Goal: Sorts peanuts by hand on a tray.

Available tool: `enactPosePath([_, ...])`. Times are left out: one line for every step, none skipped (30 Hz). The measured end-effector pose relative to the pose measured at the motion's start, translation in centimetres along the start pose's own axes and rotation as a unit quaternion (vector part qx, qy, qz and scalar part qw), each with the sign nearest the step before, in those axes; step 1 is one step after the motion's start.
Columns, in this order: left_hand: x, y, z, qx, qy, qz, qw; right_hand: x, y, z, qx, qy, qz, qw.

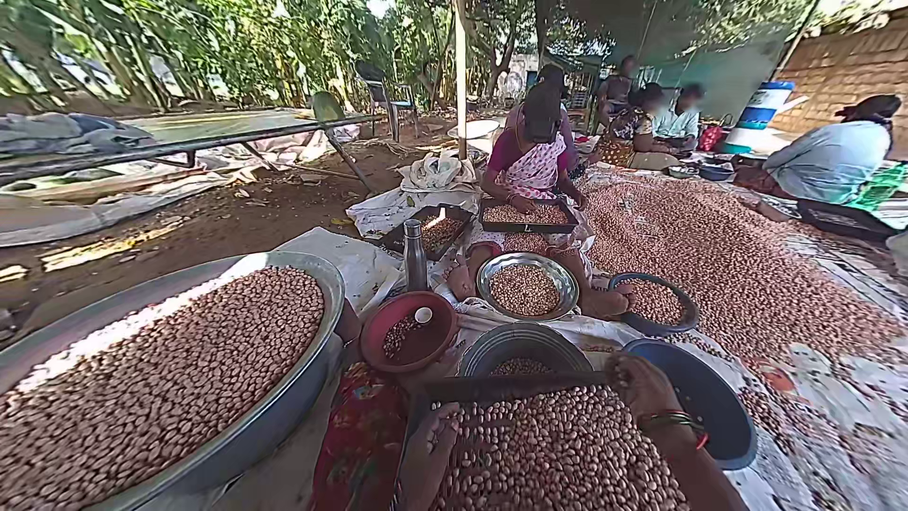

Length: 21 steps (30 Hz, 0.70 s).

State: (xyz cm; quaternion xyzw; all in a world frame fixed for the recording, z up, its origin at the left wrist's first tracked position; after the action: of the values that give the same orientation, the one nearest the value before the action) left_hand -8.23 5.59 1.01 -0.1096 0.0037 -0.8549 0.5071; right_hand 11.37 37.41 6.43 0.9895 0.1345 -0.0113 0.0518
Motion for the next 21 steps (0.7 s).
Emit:
enactPosePath([0.3,-0.3,-0.5,0.011,0.005,0.002,1.000,2.9,-1.9,-1.6,0.078,0.110,0.041,0.990])
enactPosePath([0.4,-0.6,-1.0,0.017,0.013,0.006,1.000,5.2,-3.4,-2.8,0.127,0.228,0.055,0.964])
enactPosePath([0.3,-0.8,-1.4,0.028,0.027,0.004,0.999,6.5,-4.3,-3.3,0.169,0.323,0.050,0.930])
enactPosePath([0.2,-1.1,-1.6,0.041,0.040,-0.005,0.998,7.3,-4.7,-3.2,0.203,0.383,0.038,0.901])
enactPosePath([0.0,-1.4,-1.5,0.054,0.049,-0.010,0.997,7.2,-4.5,-3.3,0.227,0.414,0.025,0.881])
enactPosePath([-0.2,-1.9,-1.2,0.066,0.050,-0.012,0.996,6.3,-3.8,-3.5,0.243,0.422,0.007,0.873])
enactPosePath([-0.4,-2.2,-1.2,0.077,0.042,-0.015,0.996,4.7,-2.5,-3.7,0.259,0.417,-0.017,0.871])
enactPosePath([-0.7,-2.5,-1.2,0.083,0.024,-0.020,0.996,2.8,-0.9,-3.9,0.272,0.404,-0.048,0.872])
enactPosePath([-0.9,-2.7,-1.5,0.088,-0.004,-0.029,0.996,0.5,0.6,-3.7,0.283,0.389,-0.088,0.872])
enactPosePath([-1.1,-2.9,-1.9,0.093,-0.035,-0.043,0.994,-1.8,2.0,-3.2,0.275,0.378,-0.131,0.874])
enactPosePath([-1.4,-2.9,-2.3,0.096,-0.068,-0.057,0.991,-4.0,3.3,-2.5,0.260,0.372,-0.174,0.874])
enactPosePath([-1.5,-2.7,-2.5,0.095,-0.096,-0.071,0.988,-6.1,4.6,-1.7,0.244,0.375,-0.217,0.868])
enactPosePath([-1.6,-2.4,-2.4,0.094,-0.118,-0.087,0.985,-8.2,5.9,-1.0,0.239,0.382,-0.256,0.855])
enactPosePath([-1.6,-2.1,-2.4,0.094,-0.132,-0.098,0.982,-10.0,7.1,-0.1,0.238,0.390,-0.289,0.841])
enactPosePath([-1.6,-1.9,-2.3,0.095,-0.139,-0.105,0.980,-11.6,8.2,0.9,0.243,0.402,-0.321,0.822])
enactPosePath([-1.6,-1.7,-2.3,0.096,-0.140,-0.108,0.980,-12.9,9.3,2.1,0.250,0.426,-0.353,0.795])
enactPosePath([-1.5,-1.7,-2.3,0.096,-0.138,-0.108,0.980,-14.0,10.4,3.4,0.253,0.465,-0.385,0.756])
enactPosePath([-1.5,-1.8,-2.3,0.097,-0.131,-0.105,0.981,-14.8,11.4,4.9,0.248,0.519,-0.416,0.705])
enactPosePath([-1.5,-1.9,-2.3,0.098,-0.120,-0.102,0.983,-15.1,12.2,6.3,0.232,0.577,-0.437,0.650])
enactPosePath([-1.5,-2.0,-2.3,0.099,-0.103,-0.094,0.985,-15.2,12.7,7.6,0.211,0.633,-0.446,0.596])
enactPosePath([-1.4,-2.1,-2.4,0.101,-0.086,-0.085,0.988,-15.2,13.1,8.6,0.204,0.672,-0.446,0.556])
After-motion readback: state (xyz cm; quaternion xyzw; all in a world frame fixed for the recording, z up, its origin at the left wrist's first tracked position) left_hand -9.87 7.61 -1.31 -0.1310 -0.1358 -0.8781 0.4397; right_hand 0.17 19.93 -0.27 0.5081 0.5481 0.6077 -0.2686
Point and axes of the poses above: each hand's wrist, its own y-axis away from the middle knuckle, its own x-axis out of the back of the hand, z = x × y, the point moved 10 cm from there along -y, towards the middle knuckle, and after that the axes turned 5 degrees about z, right-handed, at the moved point
